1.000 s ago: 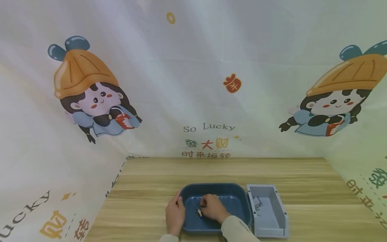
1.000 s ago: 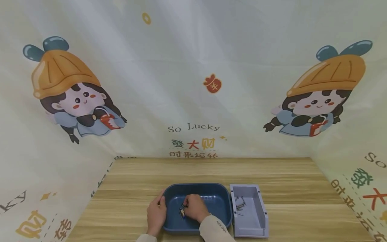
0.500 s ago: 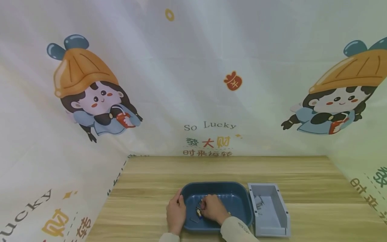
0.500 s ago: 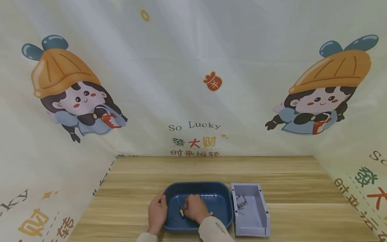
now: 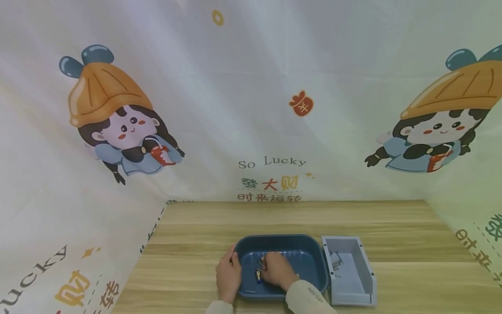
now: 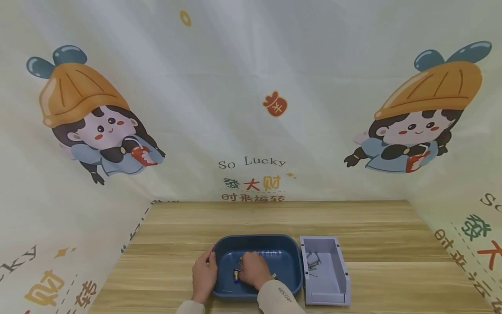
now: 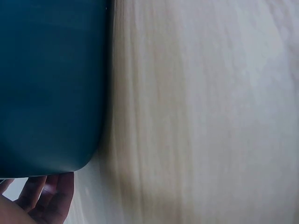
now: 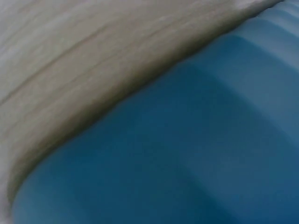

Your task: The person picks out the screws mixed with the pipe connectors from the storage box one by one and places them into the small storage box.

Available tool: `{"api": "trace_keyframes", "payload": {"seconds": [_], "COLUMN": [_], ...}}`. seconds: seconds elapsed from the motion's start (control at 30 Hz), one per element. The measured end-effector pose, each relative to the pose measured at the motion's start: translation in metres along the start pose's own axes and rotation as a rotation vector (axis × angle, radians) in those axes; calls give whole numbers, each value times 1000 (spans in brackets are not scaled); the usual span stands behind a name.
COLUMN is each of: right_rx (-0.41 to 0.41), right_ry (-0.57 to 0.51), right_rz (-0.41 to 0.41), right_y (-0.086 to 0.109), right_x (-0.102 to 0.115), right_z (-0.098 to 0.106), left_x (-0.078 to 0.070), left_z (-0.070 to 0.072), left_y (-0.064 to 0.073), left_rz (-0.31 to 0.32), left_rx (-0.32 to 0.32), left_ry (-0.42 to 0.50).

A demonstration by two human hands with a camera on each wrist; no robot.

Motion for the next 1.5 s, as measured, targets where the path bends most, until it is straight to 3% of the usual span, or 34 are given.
{"api": "trace_keyframes", "payload": {"seconds": [0.2,0.37,0.7,0.93,1.13,1.5], "right_rx": [25,-1,-95,-174,-179,-197], "right_ry": [33,26,-99,-186,-250,-187], "right_rz": [21,30,59,88,79,126], "right_y": [3,4,5,5,5,9], "right_x": [4,2,-5,-1,-5,-11], "right_z": [1,2,7,17,19,37], "left_x": [0,2,6,1,2,-1], "left_z": [-1,-3,-8,-4,-3,0], "left_y": [1,0,1,3,1,1], "left_rz": [6,19,59,11,6,25], "left_rx": [-1,2,27,1,-1,4], "left_ry": [-7,-9,-10,-18,-17,-22]}}
Point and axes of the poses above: each hand's wrist, its own y-axis away from the middle knuckle, its own z-axis out of the back of the hand, x = y × z, the point moved 9 cm from there along -y, towards the middle knuckle, and after that the axes turned 14 degrees about z, right-handed, at the moved point
